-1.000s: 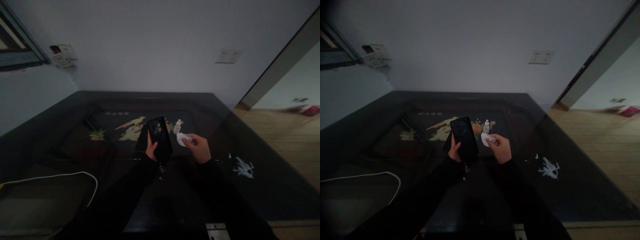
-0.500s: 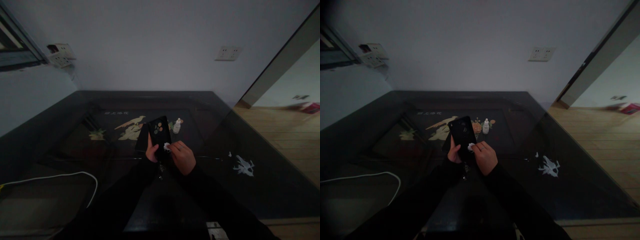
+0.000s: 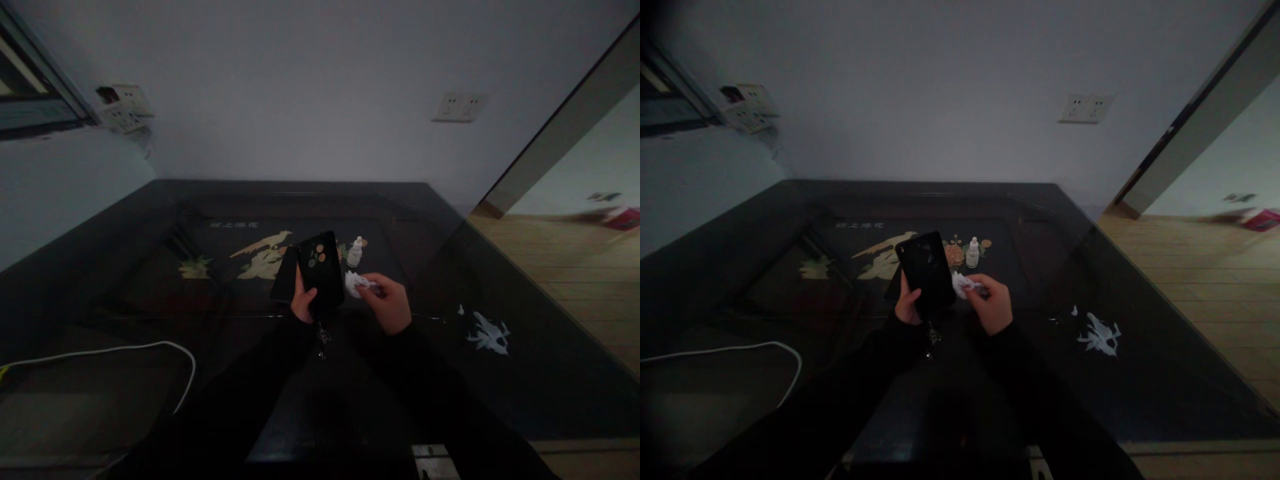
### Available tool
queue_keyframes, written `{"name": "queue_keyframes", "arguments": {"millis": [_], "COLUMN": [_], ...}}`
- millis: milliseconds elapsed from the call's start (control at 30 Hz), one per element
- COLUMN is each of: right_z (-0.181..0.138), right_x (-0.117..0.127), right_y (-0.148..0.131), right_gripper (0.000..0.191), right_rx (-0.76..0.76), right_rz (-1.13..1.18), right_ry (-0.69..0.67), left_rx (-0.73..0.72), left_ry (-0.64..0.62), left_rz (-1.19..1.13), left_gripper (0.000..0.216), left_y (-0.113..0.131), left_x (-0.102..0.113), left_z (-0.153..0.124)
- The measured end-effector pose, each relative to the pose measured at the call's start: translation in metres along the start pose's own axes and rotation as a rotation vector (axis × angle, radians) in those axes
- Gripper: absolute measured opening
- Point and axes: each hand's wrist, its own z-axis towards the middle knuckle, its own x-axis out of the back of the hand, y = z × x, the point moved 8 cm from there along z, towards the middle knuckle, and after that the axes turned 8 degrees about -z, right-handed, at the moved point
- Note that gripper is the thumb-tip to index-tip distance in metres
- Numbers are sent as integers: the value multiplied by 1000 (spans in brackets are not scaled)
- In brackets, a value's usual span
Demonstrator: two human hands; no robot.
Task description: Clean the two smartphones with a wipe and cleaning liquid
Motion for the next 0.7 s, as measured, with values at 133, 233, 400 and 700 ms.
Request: {"name": "queue_keyframes", "arguments": {"millis": [133,233,400,700], "right_z": [2,-5,-24,-19], "right_x": [15,1,-27,-17], "right_y": [7,-8,-37,-33], "right_gripper": [11,13,25,29], "right_rx": [-13,141,442,468], "right_rz": [-34,-64,-118,-176], "right_ry": [97,10,-120,-75], "left_rx": [-20,-25,-42,-57], "left_ry": [-32,-82,-108,-111], "left_rz": [-14,12,67,9], "left_gripper": [84,80,81,75], "left_y": [0,2,5,5], "left_x": [0,-4,-9,-8], "left_z": [-1,-4,-11,-6]}}
